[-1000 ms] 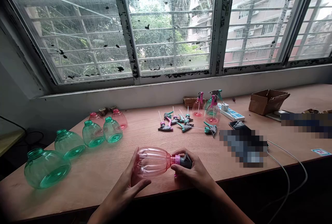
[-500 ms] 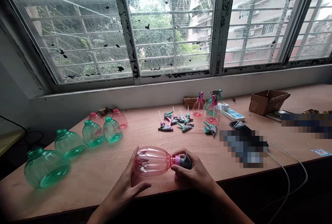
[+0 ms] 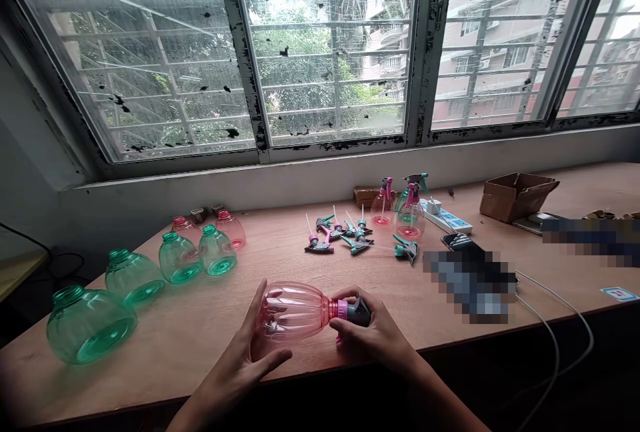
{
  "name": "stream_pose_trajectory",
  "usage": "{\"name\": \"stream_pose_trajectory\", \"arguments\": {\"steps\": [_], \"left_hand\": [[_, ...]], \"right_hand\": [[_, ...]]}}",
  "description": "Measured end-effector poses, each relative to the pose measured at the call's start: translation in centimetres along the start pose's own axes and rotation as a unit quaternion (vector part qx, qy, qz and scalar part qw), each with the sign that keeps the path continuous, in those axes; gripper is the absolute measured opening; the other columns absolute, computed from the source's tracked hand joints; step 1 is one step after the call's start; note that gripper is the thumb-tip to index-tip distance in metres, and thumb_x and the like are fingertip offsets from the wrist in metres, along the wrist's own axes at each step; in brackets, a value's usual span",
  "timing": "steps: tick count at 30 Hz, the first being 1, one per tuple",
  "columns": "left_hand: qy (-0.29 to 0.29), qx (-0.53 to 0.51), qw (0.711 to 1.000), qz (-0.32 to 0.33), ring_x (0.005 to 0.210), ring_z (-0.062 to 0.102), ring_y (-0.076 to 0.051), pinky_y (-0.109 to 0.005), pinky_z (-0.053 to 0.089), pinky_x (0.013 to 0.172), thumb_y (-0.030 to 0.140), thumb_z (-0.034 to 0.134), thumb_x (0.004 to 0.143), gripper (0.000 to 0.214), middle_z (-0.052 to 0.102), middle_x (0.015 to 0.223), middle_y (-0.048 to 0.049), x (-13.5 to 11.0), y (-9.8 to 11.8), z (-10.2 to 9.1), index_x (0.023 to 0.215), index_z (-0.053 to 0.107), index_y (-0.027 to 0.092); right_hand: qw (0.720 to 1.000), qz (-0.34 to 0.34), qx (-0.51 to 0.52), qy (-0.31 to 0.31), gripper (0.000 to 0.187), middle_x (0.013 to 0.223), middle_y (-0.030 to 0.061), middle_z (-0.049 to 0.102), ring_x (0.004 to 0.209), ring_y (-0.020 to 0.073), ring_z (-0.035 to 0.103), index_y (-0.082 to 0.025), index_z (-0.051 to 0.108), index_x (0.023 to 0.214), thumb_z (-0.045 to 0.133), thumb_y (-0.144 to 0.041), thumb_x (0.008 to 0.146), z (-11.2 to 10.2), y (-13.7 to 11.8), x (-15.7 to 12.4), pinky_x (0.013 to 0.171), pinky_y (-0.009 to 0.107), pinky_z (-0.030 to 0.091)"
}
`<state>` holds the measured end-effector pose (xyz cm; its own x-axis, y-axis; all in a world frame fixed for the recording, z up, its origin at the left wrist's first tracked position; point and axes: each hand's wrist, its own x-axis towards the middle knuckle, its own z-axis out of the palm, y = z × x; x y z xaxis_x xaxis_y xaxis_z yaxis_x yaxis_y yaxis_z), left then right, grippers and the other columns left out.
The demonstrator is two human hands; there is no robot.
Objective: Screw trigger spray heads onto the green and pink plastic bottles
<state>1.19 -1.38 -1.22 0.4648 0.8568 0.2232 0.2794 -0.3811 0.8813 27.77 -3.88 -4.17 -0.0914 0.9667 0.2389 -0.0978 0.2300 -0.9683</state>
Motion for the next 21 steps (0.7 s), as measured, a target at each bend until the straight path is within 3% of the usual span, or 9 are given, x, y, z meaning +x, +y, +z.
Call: {"name": "stream_pose_trajectory", "arguments": {"steps": [3, 6, 9, 13, 17, 21], "left_hand": [[-0.001, -0.015, 1.0, -0.012, 0.137, 0.045, -0.031, -0.045, 0.034, 0.116, 0.041, 0.071, 0.086, 0.096, 0.045, 0.149, -0.0141, 0.3, -0.4, -0.1, 0.159, 0.011, 0.024], [-0.004, -0.018, 1.0, -0.015, 0.129, 0.052, -0.031, -0.046, 0.036, 0.114, 0.042, 0.071, 0.086, 0.089, 0.053, 0.14, -0.0144, 0.6, -0.9, -0.3, 0.157, 0.021, 0.023], [-0.004, -0.006, 1.0, -0.005, 0.128, 0.053, -0.03, -0.047, 0.033, 0.116, 0.037, 0.074, 0.084, 0.097, 0.057, 0.136, -0.0117, 0.7, -1.2, -0.2, 0.158, 0.013, 0.027], [-0.004, 0.002, 1.0, 0.02, 0.136, 0.046, -0.029, -0.046, 0.031, 0.117, 0.031, 0.072, 0.085, 0.099, 0.043, 0.152, -0.0079, 0.6, -1.0, -0.1, 0.158, 0.005, 0.035], [-0.009, -0.002, 1.0, 0.008, 0.134, 0.048, -0.031, -0.046, 0.034, 0.116, 0.037, 0.074, 0.084, 0.101, 0.044, 0.151, -0.0128, 0.3, -0.5, -0.1, 0.159, 0.007, 0.026], [-0.015, -0.013, 1.0, -0.004, 0.128, 0.053, -0.031, -0.047, 0.038, 0.113, 0.045, 0.066, 0.089, 0.087, 0.053, 0.14, -0.0161, 0.4, -0.4, -0.1, 0.158, 0.018, 0.021]], "right_hand": [[1.0, -0.001, 0.003, -0.006, 0.034, 0.084, -0.0004, 0.065, 0.064, 0.0143, 0.066, -0.019, 0.066, 0.104, 0.083, -0.036, 0.08, 0.0, 0.0, 0.0, 0.062, 0.032, 0.064], [1.0, 0.0, 0.003, -0.005, 0.034, 0.084, -0.0003, 0.066, 0.064, 0.0148, 0.067, -0.019, 0.066, 0.104, 0.082, -0.037, 0.081, 0.0, -0.1, 0.0, 0.063, 0.032, 0.064], [1.0, 0.0, -0.002, 0.006, 0.034, 0.081, -0.0012, 0.066, 0.061, 0.0144, 0.068, -0.019, 0.065, 0.105, 0.082, -0.037, 0.081, 0.0, -0.3, 0.0, 0.062, 0.03, 0.063], [1.0, -0.003, -0.004, 0.007, 0.035, 0.081, -0.0014, 0.066, 0.062, 0.0144, 0.068, -0.019, 0.065, 0.104, 0.082, -0.038, 0.08, 0.0, -0.1, -0.1, 0.062, 0.03, 0.064], [1.0, -0.001, 0.008, 0.0, 0.037, 0.084, -0.0008, 0.064, 0.063, 0.0146, 0.066, -0.019, 0.066, 0.105, 0.083, -0.038, 0.078, 0.0, 0.1, -0.1, 0.063, 0.032, 0.065], [1.0, 0.005, 0.008, 0.001, 0.038, 0.084, 0.0, 0.065, 0.064, 0.0158, 0.066, -0.019, 0.066, 0.104, 0.084, -0.039, 0.077, 0.0, 0.0, -0.1, 0.063, 0.034, 0.065]]}}
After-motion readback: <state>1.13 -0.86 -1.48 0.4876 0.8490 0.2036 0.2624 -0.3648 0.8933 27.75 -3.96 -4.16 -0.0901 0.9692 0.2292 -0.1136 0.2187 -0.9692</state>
